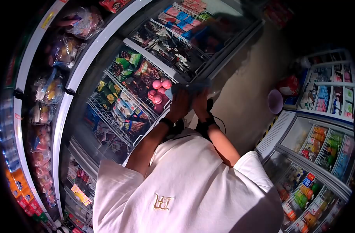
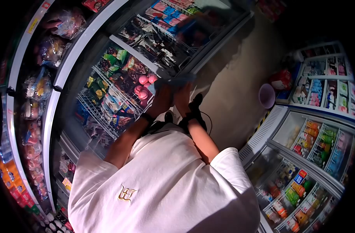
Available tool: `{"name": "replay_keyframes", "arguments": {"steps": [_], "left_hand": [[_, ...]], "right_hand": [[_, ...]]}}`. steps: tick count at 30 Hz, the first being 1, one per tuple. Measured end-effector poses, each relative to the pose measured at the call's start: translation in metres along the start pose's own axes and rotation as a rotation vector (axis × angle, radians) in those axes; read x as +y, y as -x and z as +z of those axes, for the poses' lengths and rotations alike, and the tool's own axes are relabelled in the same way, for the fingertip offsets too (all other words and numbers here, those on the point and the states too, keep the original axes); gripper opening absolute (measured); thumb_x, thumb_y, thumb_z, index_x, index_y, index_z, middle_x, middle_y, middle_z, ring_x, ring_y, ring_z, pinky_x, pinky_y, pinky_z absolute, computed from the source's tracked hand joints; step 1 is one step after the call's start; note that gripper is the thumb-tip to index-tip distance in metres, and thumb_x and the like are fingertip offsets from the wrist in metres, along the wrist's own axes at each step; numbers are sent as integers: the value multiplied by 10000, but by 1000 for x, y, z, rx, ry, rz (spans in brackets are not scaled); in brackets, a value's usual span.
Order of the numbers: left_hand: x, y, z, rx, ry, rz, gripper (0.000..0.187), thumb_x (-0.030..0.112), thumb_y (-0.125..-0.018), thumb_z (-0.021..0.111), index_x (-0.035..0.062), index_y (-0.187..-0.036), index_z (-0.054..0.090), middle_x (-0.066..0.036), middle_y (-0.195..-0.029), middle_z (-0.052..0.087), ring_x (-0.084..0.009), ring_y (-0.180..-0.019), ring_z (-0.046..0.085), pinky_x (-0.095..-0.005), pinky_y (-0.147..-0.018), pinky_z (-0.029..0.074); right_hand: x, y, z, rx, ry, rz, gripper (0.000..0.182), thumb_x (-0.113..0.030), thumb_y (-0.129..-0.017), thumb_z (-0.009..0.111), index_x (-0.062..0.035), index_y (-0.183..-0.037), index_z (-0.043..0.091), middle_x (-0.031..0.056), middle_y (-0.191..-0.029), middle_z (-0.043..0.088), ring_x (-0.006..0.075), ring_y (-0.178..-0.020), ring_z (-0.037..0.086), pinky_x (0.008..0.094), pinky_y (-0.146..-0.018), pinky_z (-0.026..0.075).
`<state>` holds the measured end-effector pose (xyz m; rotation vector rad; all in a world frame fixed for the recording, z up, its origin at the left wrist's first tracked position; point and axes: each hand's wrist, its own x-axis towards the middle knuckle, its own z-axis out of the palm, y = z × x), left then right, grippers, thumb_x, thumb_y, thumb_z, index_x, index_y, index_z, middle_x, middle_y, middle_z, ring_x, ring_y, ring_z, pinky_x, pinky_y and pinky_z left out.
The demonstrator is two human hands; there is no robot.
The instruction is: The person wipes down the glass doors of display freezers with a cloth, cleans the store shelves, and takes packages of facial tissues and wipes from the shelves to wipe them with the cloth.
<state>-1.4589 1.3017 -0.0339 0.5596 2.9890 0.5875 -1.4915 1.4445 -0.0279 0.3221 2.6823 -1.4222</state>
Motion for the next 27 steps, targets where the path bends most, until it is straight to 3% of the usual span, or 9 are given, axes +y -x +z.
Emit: {"name": "replay_keyframes", "arguments": {"steps": [2,5,7,9,12,17,21,25,27], "left_hand": [[9,4,-4,122,-85,7,687,191,-871,612,-51,-1482,410,-247,-1522,429,-418,-1458,373,-612,-1142,345],[35,-7,-10,70,-92,-88,695,190,-899,600,-36,-1522,392,-200,-1597,376,-385,-1492,340,-588,-1173,317],[50,-27,-12,-22,-42,-136,822,264,-893,671,-26,-1569,305,-186,-1648,293,-356,-1548,230,-582,-1209,249],[66,-58,-5,-51,-82,-226,873,327,-891,696,-32,-1575,290,-191,-1659,259,-364,-1550,216,-603,-1221,198],[86,-108,5,45,-138,-313,935,382,-867,720,-38,-1577,281,-207,-1658,247,-389,-1548,208,-624,-1226,149],[111,-191,14,69,-34,-430,976,330,-812,749,-12,-1584,260,-192,-1667,237,-381,-1558,198,-592,-1228,183],[125,-239,17,29,-42,-432,1020,352,-814,767,-6,-1595,218,-187,-1681,204,-386,-1564,175,-590,-1230,181],[130,-285,14,-18,-55,-404,1042,379,-814,773,-16,-1597,208,-192,-1686,185,-390,-1567,162,-591,-1231,178],[127,-306,27,1,-107,-353,1074,404,-770,794,-17,-1590,241,-171,-1686,196,-371,-1570,165,-586,-1235,174]], "right_hand": [[-3,-10,-3,120,-58,-198,587,-124,-992,527,195,-1431,304,468,-1559,134,629,-1391,301,526,-1178,337],[-4,-37,-36,68,362,-406,588,-178,-983,566,162,-1425,378,418,-1581,197,553,-1465,265,571,-1202,281],[6,-60,-55,-19,484,-460,571,-255,-977,582,68,-1431,456,272,-1626,271,482,-1492,274,619,-1179,282],[8,-80,-79,-68,674,-540,561,-256,-966,598,22,-1437,477,207,-1632,291,460,-1497,281,679,-1149,276],[16,-115,-112,-103,675,-637,584,-294,-943,629,-37,-1448,486,179,-1639,277,439,-1502,286,740,-1122,249],[34,-190,-157,-111,645,-642,536,-257,-951,593,-105,-1462,535,207,-1625,324,464,-1496,293,766,-1114,231],[49,-243,-178,-29,560,-702,469,-233,-926,612,-101,-1376,615,207,-1622,335,470,-1491,303,785,-1102,212],[45,-287,-200,-20,555,-633,436,-254,-953,578,-133,-1369,629,184,-1625,343,451,-1505,290,772,-1132,174],[53,-306,-207,-67,658,-585,485,-284,-972,567,-149,-1437,575,178,-1630,333,444,-1502,299,775,-1116,218]]}}
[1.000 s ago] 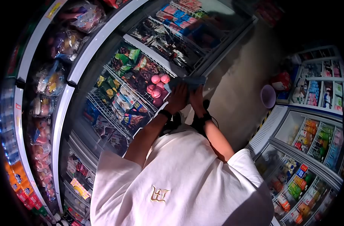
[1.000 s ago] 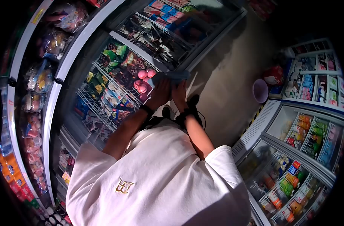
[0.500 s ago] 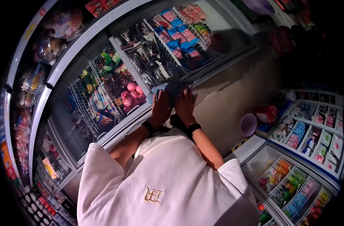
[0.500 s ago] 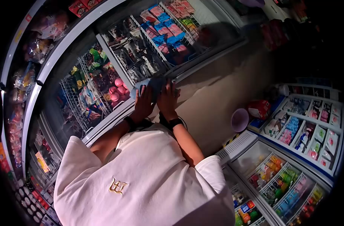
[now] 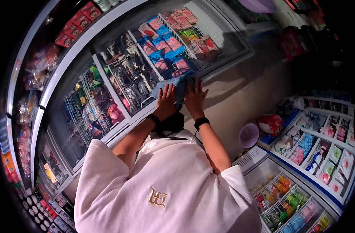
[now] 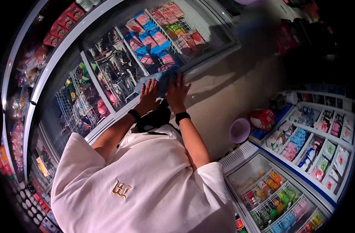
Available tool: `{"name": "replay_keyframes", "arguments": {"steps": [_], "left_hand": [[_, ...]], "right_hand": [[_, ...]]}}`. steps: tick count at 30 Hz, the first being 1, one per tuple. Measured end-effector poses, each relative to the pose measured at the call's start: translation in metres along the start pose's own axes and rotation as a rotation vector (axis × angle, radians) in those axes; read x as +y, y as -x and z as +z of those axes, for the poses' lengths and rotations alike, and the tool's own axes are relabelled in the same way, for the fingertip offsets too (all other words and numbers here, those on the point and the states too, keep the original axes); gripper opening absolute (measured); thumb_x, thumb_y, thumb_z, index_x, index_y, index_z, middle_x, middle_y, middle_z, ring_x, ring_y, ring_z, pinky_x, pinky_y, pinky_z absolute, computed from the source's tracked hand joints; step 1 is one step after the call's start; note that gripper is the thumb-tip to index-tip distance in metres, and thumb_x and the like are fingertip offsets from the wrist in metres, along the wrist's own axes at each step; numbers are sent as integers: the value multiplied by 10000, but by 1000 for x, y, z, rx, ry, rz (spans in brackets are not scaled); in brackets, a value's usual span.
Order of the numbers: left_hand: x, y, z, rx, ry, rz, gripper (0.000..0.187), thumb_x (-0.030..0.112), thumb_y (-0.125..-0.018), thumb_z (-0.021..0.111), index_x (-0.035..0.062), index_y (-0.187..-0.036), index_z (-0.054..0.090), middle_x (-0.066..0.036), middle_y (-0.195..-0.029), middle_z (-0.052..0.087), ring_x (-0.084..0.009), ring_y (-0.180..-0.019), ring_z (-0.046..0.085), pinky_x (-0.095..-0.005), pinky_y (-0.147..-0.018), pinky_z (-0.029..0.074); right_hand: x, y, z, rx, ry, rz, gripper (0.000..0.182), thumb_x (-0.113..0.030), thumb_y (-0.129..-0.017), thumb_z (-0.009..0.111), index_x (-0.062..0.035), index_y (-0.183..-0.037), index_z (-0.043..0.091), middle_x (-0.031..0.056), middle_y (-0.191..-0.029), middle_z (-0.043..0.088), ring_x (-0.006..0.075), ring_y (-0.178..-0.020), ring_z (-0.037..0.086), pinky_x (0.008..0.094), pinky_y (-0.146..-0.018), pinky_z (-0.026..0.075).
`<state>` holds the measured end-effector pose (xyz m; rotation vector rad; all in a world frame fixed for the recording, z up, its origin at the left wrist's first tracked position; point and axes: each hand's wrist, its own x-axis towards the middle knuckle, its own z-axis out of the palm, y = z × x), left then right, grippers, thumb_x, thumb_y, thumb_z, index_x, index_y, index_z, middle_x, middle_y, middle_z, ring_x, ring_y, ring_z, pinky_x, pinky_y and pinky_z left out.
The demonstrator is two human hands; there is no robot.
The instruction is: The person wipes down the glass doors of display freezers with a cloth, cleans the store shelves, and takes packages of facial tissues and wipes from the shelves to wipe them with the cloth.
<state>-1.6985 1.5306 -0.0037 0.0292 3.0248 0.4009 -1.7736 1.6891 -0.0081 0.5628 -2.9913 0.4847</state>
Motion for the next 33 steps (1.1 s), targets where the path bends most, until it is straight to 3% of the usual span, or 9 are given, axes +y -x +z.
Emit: {"name": "replay_keyframes", "arguments": {"steps": [6,11,12,16,20,22,23,26,33], "left_hand": [[24,-84,17,-32,-29,85,1099,482,-805,765,-37,-1600,211,-195,-1692,155,-398,-1572,123,-625,-1230,138],[58,-178,19,-23,12,97,1199,664,-767,733,-8,-1612,210,-166,-1697,168,-381,-1579,91,-634,-1228,86],[64,-191,16,-59,27,105,1212,687,-761,727,-5,-1613,213,-167,-1697,168,-383,-1579,88,-636,-1227,77],[83,-236,15,-121,13,65,1235,778,-761,658,-3,-1613,222,-158,-1703,171,-368,-1582,99,-643,-1224,54],[86,-286,35,6,-48,113,1205,796,-779,620,-1,-1606,257,-152,-1709,164,-356,-1587,86,-643,-1224,33],[89,-321,37,-88,-64,76,1197,781,-777,634,-7,-1600,269,-147,-1713,148,-359,-1590,63,-648,-1222,16],[96,-337,21,-237,-93,40,1143,724,-796,651,-5,-1595,281,-145,-1717,130,-366,-1591,36,-655,-1219,13],[95,-361,29,-189,-95,79,1051,637,-833,646,4,-1592,286,-149,-1718,115,-373,-1590,18,-656,-1219,15],[97,-371,31,-149,-83,103,1226,729,-774,693,29,-1633,170,-119,-1716,155,-352,-1589,76,-645,-1222,46]], "right_hand": [[62,-46,-17,-25,70,-15,400,-343,-979,562,-129,-1306,649,148,-1609,368,377,-1517,294,747,-1150,182],[137,-117,-26,25,166,-61,453,-350,-979,560,-135,-1372,623,142,-1587,399,392,-1490,330,759,-1136,197],[153,-131,-34,-50,161,-41,476,-368,-1004,519,-154,-1424,581,128,-1600,376,387,-1499,313,764,-1123,215],[197,-186,-45,-141,217,-98,466,-340,-976,577,-184,-1414,603,118,-1573,430,383,-1481,349,764,-1115,227],[214,-215,-40,-33,140,-119,424,-316,-942,617,-172,-1341,639,131,-1557,449,380,-1470,368,756,-1121,220],[216,-220,-36,-26,94,-81,440,-324,-948,602,-154,-1354,628,147,-1565,435,383,-1474,360,753,-1116,226],[215,-223,-36,-11,107,-64,440,-324,-948,602,-154,-1354,628,147,-1565,435,383,-1474,360,753,-1116,226],[213,-220,-37,-43,73,-65,495,-341,-955,595,-119,-1398,597,163,-1589,392,381,-1481,344,742,-1116,229],[249,-236,-50,-75,95,21,589,-387,-952,605,-175,-1493,504,153,-1628,341,374,-1503,313,725,-1151,197]]}}
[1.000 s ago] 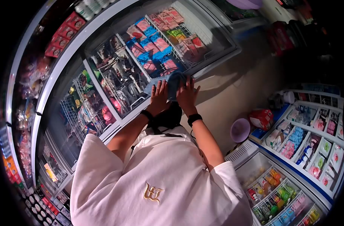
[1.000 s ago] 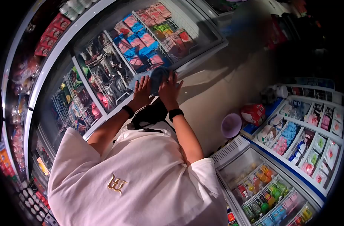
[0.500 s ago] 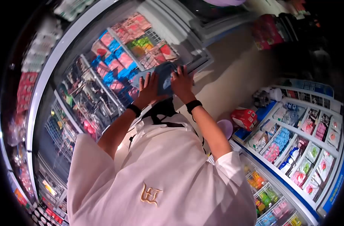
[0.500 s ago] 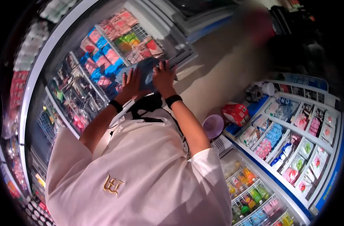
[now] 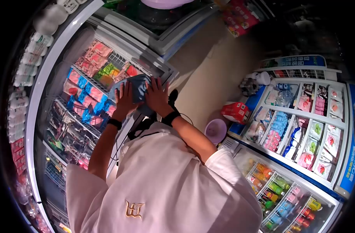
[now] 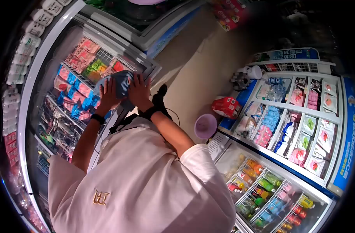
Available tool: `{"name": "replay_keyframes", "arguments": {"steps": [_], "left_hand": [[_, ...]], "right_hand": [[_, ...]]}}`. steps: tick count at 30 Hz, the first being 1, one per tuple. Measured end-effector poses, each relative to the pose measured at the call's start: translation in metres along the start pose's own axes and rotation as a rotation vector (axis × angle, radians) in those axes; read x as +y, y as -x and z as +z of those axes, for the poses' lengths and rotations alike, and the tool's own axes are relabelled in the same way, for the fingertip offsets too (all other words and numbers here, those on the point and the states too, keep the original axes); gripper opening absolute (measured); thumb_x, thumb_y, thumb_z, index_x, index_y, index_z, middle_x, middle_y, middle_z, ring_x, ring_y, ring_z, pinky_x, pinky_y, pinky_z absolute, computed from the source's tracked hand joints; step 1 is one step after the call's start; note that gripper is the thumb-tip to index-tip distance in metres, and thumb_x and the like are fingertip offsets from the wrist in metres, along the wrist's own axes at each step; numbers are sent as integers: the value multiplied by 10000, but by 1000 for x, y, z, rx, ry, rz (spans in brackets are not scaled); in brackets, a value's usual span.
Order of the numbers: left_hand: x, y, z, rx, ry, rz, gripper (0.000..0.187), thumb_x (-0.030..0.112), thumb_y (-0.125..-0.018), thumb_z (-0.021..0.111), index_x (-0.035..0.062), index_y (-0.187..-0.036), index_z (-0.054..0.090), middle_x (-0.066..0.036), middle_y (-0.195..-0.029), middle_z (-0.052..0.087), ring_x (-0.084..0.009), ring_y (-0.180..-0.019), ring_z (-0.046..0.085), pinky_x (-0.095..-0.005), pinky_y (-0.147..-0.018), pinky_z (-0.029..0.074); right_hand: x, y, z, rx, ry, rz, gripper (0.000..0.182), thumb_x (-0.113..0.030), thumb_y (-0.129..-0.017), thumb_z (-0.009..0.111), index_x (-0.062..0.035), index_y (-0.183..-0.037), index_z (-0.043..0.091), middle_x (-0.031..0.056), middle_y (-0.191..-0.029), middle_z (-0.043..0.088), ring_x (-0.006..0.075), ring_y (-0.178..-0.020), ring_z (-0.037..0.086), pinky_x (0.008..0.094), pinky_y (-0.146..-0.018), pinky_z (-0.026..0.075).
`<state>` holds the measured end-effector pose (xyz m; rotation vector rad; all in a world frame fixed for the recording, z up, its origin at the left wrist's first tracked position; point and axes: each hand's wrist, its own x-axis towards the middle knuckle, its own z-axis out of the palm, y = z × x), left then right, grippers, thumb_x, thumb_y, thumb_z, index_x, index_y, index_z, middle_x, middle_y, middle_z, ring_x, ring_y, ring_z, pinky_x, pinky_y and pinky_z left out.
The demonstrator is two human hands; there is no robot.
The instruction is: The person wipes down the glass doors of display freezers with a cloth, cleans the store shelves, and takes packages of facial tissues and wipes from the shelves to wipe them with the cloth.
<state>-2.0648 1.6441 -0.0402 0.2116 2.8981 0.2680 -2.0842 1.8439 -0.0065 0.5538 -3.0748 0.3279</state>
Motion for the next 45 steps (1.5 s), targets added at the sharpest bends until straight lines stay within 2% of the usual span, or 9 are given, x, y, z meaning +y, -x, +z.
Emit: {"name": "replay_keyframes", "arguments": {"steps": [6,9,13,19,23,26,31,35,45], "left_hand": [[2,-46,14,283,-47,-9,1168,732,-791,666,63,-1632,208,-92,-1717,156,-334,-1581,130,-636,-1219,112],[12,-51,-3,129,-29,-94,1145,716,-804,664,57,-1627,219,-96,-1711,175,-331,-1579,141,-634,-1216,126],[23,-47,13,400,25,-50,1002,631,-866,640,33,-1595,303,-123,-1697,212,-353,-1572,162,-653,-1205,138],[40,-28,4,183,86,50,1021,630,-856,658,22,-1596,305,-168,-1673,257,-376,-1568,160,-672,-1199,113],[20,-51,13,402,75,240,1041,626,-811,692,50,-1597,326,-153,-1671,276,-362,-1563,193,-665,-1192,137],[25,-80,9,327,-20,85,990,545,-789,724,112,-1596,349,-81,-1683,272,-338,-1563,200,-668,-1187,156],[28,-70,-4,247,6,75,946,529,-821,702,94,-1587,358,-103,-1680,268,-335,-1566,192,-646,-1201,170],[47,-29,4,270,111,116,879,499,-891,672,69,-1587,350,-155,-1666,273,-379,-1550,216,-668,-1191,171],[101,-88,-1,271,208,91,750,286,-939,617,60,-1592,324,-143,-1658,292,-343,-1568,182,-662,-1204,122]], "right_hand": [[8,-55,5,16,-95,29,590,-342,-929,623,-102,-1461,529,213,-1616,334,450,-1492,291,759,-1108,225],[7,-73,7,-21,-116,51,606,-331,-916,632,-103,-1467,525,210,-1625,317,450,-1496,278,749,-1113,228],[16,-50,2,51,-27,-76,604,-338,-923,621,-110,-1473,525,205,-1610,339,432,-1493,295,721,-1115,253],[36,-11,-14,23,-67,-26,576,-369,-924,620,-96,-1429,572,207,-1611,340,426,-1506,271,736,-1140,187],[33,-39,-8,74,30,-50,596,-336,-910,631,-76,-1439,546,235,-1587,349,428,-1471,322,742,-1104,249],[9,-60,0,-35,-20,115,601,-255,-868,660,-37,-1417,549,252,-1596,322,453,-1465,318,692,-1140,248],[16,-56,-5,0,-60,-24,576,-256,-864,649,-15,-1384,584,255,-1607,323,462,-1490,284,663,-1184,206],[43,-12,-2,57,7,-129,524,-217,-898,601,49,-1348,581,214,-1579,384,365,-1496,323,620,-1196,237],[92,-31,-32,90,-125,193,553,-219,-994,548,60,-1461,447,215,-1619,295,428,-1497,306,631,-1169,293]]}}
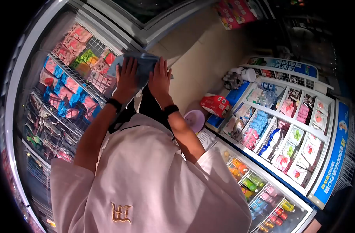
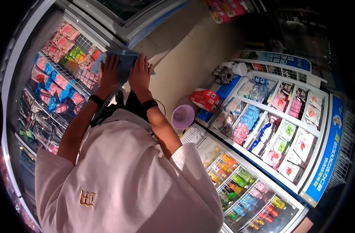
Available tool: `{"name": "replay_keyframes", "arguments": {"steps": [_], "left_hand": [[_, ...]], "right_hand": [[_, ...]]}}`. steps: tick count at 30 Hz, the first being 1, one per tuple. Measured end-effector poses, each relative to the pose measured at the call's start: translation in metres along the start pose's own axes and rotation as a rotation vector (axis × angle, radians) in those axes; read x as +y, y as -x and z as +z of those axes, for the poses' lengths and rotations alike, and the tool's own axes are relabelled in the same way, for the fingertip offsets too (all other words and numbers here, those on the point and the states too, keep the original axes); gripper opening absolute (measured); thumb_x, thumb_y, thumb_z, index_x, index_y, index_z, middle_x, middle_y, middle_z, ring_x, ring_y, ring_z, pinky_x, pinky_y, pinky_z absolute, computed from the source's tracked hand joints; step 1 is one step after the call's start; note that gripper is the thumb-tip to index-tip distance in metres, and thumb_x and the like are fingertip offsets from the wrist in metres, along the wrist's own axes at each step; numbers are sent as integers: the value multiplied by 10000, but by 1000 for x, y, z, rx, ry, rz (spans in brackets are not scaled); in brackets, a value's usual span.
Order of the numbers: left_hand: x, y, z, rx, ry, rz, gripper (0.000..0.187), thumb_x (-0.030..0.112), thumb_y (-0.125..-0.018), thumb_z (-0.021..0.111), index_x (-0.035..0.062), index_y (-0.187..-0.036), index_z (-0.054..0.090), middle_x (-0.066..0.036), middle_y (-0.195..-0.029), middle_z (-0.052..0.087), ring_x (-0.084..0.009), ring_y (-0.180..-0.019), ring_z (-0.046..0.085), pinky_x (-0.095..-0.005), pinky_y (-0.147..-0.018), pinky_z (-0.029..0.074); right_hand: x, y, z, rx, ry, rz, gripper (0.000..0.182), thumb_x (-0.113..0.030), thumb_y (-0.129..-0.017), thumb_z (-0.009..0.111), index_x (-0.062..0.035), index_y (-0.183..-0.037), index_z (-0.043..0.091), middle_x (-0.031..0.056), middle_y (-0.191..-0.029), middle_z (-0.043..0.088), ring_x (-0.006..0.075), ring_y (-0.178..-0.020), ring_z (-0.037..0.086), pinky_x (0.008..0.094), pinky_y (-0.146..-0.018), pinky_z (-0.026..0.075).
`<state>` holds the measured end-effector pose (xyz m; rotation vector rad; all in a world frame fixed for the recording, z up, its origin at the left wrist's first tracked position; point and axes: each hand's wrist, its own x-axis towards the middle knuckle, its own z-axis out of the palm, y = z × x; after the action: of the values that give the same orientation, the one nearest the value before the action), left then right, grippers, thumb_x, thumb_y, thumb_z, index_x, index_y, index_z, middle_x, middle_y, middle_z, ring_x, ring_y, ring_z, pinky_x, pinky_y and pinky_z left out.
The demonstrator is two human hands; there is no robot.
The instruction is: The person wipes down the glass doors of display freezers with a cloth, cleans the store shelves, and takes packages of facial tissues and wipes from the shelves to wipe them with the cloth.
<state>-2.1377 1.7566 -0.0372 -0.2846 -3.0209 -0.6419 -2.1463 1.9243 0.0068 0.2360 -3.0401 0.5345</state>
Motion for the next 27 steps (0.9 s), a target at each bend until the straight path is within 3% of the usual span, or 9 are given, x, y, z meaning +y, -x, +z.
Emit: {"name": "replay_keyframes", "arguments": {"steps": [2,6,10,12,14,16,18,23,27], "left_hand": [[9,-13,0,-52,-86,-79,741,252,-938,610,36,-1585,320,-122,-1678,256,-322,-1572,180,-636,-1219,129],[12,-15,-1,17,-23,-110,698,206,-959,589,30,-1581,324,-114,-1681,253,-300,-1572,188,-585,-1233,171],[4,-22,-13,23,68,-65,559,105,-928,548,28,-1477,473,-212,-1536,449,-359,-1449,410,-482,-1170,361],[11,-29,-37,72,137,-14,445,98,-905,539,8,-1341,561,-270,-1437,515,-411,-1360,492,-456,-1081,456],[48,-56,-94,-649,280,-378,365,109,-899,548,-15,-1240,583,-296,-1422,510,-449,-1345,490,-480,-1041,488],[52,-49,-66,-523,391,-361,327,80,-884,565,-35,-1190,579,-313,-1448,482,-469,-1351,476,-496,-1049,487],[54,-45,-38,-27,383,-140,331,32,-872,578,-32,-1197,579,-301,-1498,444,-464,-1384,445,-489,-1077,472],[95,-124,-87,242,199,-204,552,-34,-854,570,-16,-1403,519,-206,-1554,428,-429,-1417,427,-489,-1143,409],[79,-192,-42,224,-81,-72,514,61,-909,573,0,-1417,520,-192,-1524,461,-389,-1403,455,-474,-1158,383]], "right_hand": [[25,-27,34,-42,-315,20,571,-320,-1011,552,53,-1435,472,244,-1609,309,449,-1455,351,601,-1145,341],[36,-79,32,-270,-536,66,516,-394,-990,584,59,-1237,568,317,-1252,610,494,-1177,569,531,-988,478],[34,-71,14,-283,-475,87,381,-298,-966,619,24,-1169,605,292,-1154,648,497,-1056,613,544,-883,501],[41,-47,29,10,-472,39,254,-206,-968,596,-5,-1121,624,256,-1076,669,487,-982,631,541,-828,515],[34,-43,-3,-94,-506,120,226,-175,-975,574,6,-1102,626,244,-1097,669,479,-983,636,533,-837,517],[46,-40,-6,-63,-479,67,239,-176,-965,599,14,-1103,640,256,-982,681,477,-904,648,518,-784,528],[58,-54,-17,-89,-490,-5,220,-152,-959,599,12,-1095,652,254,-979,679,475,-895,648,514,-778,526],[47,-157,-95,85,-500,-190,228,-99,-956,601,38,-1135,633,255,-1112,640,461,-1003,622,492,-841,515],[64,-238,-85,248,-333,-370,264,-100,-950,598,56,-1161,621,235,-1234,607,457,-1118,575,494,-951,477]]}}
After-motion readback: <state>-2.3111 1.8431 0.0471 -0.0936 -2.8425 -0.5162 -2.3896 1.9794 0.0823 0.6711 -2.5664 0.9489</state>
